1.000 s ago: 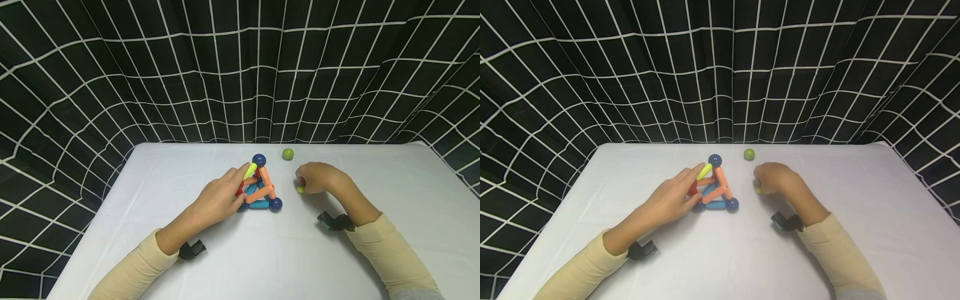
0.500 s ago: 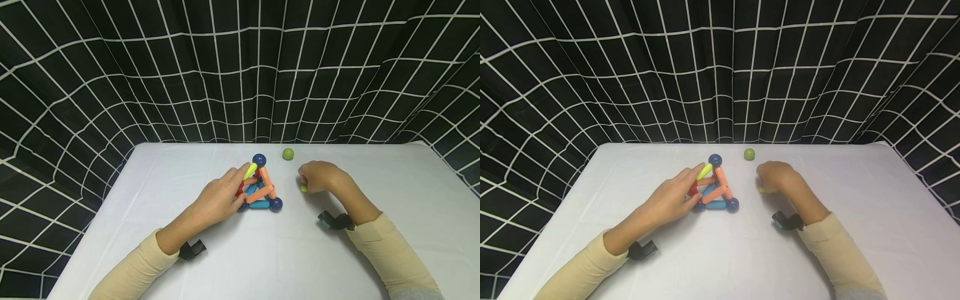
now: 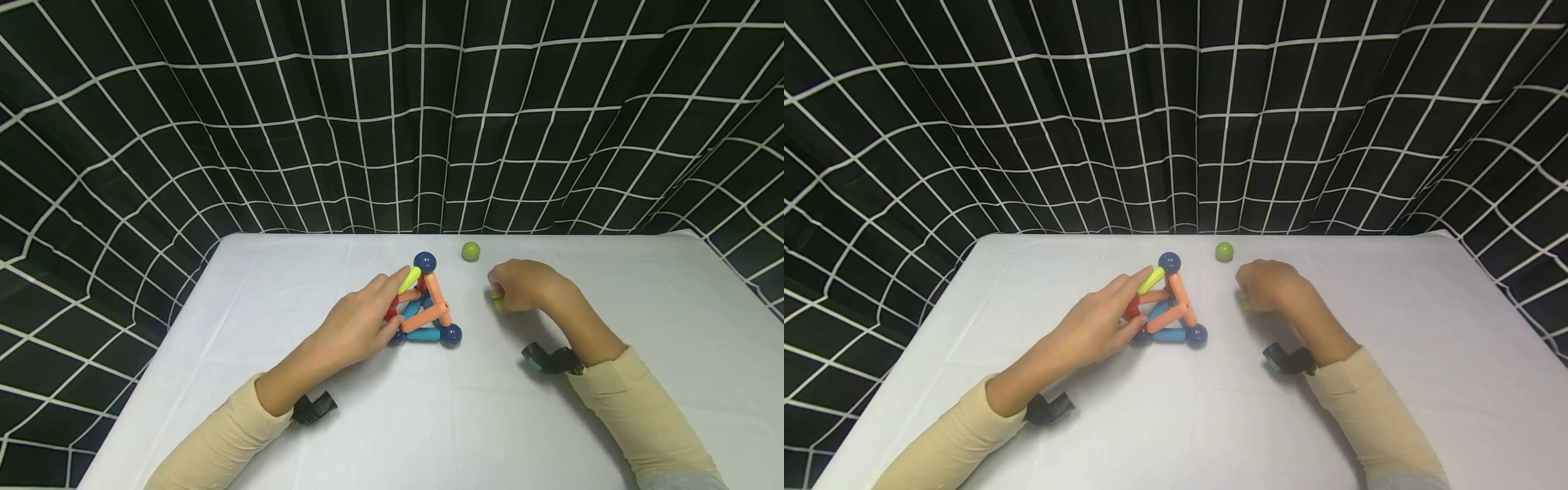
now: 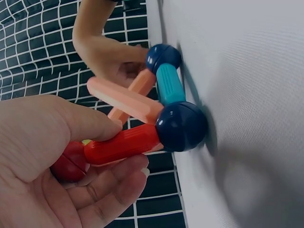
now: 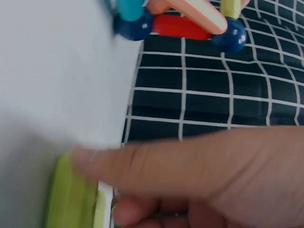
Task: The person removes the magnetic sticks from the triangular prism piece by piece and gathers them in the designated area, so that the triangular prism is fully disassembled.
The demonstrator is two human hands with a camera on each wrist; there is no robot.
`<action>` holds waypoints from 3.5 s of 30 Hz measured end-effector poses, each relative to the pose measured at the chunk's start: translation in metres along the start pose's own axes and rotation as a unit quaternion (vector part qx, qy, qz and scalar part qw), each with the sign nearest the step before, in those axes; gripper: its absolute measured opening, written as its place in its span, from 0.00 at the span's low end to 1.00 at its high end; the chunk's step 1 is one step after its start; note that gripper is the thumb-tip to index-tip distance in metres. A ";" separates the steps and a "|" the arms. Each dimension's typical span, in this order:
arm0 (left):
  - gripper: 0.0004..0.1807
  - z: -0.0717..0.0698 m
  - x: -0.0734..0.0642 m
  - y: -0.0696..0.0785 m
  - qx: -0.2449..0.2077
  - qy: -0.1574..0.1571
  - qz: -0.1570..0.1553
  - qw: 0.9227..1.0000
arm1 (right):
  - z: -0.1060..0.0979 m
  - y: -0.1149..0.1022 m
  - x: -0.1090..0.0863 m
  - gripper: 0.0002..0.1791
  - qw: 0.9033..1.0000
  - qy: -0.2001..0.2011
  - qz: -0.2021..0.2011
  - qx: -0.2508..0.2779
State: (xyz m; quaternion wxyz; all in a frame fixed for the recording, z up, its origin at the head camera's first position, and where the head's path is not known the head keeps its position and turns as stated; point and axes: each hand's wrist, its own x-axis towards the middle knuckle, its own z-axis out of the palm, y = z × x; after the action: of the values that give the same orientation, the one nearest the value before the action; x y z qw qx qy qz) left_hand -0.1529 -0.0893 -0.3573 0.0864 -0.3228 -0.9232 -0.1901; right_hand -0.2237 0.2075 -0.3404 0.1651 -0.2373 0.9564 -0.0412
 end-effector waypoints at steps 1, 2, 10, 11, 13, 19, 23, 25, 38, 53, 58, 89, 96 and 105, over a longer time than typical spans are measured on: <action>0.40 0.000 0.000 0.000 -0.002 -0.002 0.001 1.000 | -0.001 -0.002 0.000 0.07 1.000 0.009 -0.008 0.003; 0.40 0.000 -0.001 -0.001 -0.005 -0.003 0.002 1.000 | -0.003 -0.004 0.000 0.05 1.000 0.020 -0.015 0.008; 0.38 -0.003 -0.004 -0.002 -0.076 -0.022 0.007 0.997 | -0.011 -0.029 -0.005 0.06 0.972 0.184 -0.099 0.109; 0.38 -0.003 -0.004 -0.002 -0.079 -0.026 0.007 0.996 | -0.012 -0.032 -0.006 0.06 0.965 0.204 -0.109 0.124; 0.38 -0.003 -0.003 -0.001 -0.081 -0.032 0.005 0.996 | -0.013 -0.037 -0.009 0.07 0.951 0.231 -0.133 0.154; 0.39 -0.002 0.000 -0.003 -0.100 -0.038 -0.030 0.994 | -0.007 -0.061 -0.014 0.12 0.931 0.225 -0.229 0.174; 0.27 -0.003 0.000 -0.005 -0.113 -0.036 -0.029 0.993 | 0.003 -0.080 -0.010 0.16 0.925 0.225 -0.269 0.149; 0.21 -0.003 0.000 -0.005 -0.115 -0.034 -0.020 0.993 | 0.009 -0.087 -0.007 0.18 0.919 0.241 -0.280 0.138; 0.15 -0.002 0.001 -0.004 -0.114 -0.029 -0.006 0.993 | 0.024 -0.097 -0.003 0.19 0.915 0.299 -0.263 0.070; 0.13 0.000 0.002 -0.001 -0.109 -0.028 -0.005 0.994 | 0.023 -0.096 -0.005 0.18 0.915 0.287 -0.244 0.142; 0.13 0.001 0.002 -0.001 -0.105 -0.030 -0.004 0.994 | 0.025 -0.096 -0.005 0.19 0.908 0.309 -0.243 0.146; 0.14 -0.002 -0.001 0.001 -0.093 -0.036 -0.023 0.995 | 0.008 -0.039 -0.037 0.25 0.875 0.388 -0.238 0.163; 0.14 -0.002 0.000 0.003 -0.098 -0.036 -0.024 0.994 | 0.022 -0.016 -0.055 0.19 0.920 0.350 -0.131 0.120; 0.14 -0.001 0.000 0.002 -0.098 -0.029 -0.017 0.995 | 0.038 0.002 -0.053 0.14 0.968 0.225 -0.029 0.112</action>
State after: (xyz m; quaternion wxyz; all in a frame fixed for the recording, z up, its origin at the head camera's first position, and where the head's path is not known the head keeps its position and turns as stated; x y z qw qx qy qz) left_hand -0.1511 -0.0883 -0.3553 0.0245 -0.3194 -0.9075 -0.2717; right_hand -0.1672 0.2338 -0.3606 -0.0297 -0.2297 0.9509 -0.2054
